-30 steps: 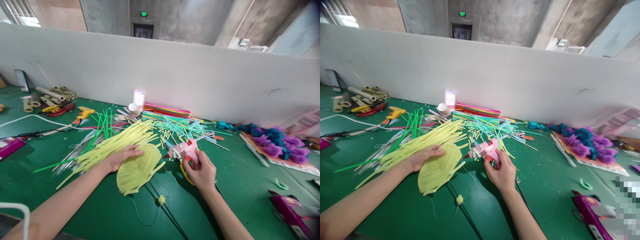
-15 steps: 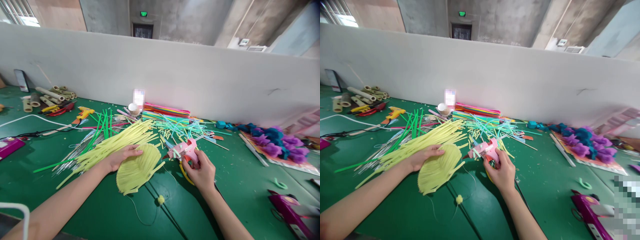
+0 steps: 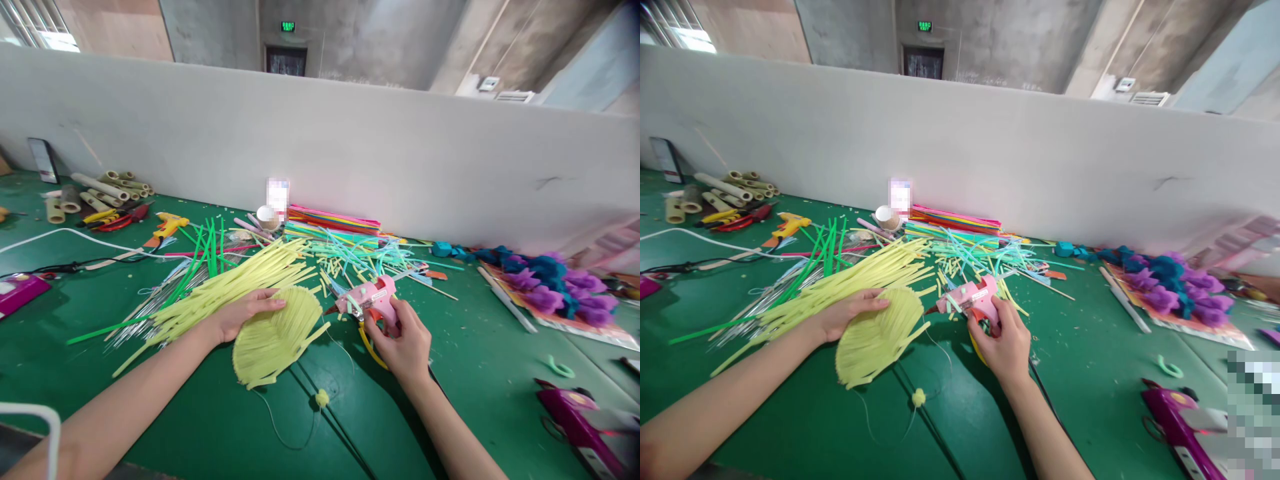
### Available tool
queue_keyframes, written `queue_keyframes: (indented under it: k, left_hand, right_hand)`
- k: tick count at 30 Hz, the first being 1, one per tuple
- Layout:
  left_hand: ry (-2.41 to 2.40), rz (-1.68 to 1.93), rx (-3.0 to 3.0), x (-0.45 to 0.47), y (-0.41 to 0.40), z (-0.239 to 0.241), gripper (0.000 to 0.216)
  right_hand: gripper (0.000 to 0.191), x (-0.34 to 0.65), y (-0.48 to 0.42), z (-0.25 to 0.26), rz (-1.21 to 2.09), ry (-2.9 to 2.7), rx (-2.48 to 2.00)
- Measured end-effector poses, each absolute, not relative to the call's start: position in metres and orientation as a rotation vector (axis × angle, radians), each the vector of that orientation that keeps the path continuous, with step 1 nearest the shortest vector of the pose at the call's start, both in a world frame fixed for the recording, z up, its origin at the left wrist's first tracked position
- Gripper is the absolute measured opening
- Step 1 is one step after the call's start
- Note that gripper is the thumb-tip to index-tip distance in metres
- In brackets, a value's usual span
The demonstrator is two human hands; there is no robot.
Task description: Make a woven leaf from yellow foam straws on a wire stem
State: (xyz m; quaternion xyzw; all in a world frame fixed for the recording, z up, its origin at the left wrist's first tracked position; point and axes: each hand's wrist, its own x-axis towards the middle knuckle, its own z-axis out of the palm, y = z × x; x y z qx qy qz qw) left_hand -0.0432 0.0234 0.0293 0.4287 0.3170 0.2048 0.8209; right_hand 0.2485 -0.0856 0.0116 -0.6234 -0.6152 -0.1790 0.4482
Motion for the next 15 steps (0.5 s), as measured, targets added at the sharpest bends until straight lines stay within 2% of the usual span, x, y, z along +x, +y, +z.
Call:
queue_keyframes:
  k: [15]
  left_hand:
    - [0.634, 0.415, 0.921, -0.0437, 0.0244, 0.0286, 0.031]
  right_hand:
    - [0.024, 0.2475, -0.0854, 0.0117, -0.416, -1.554, -1.526]
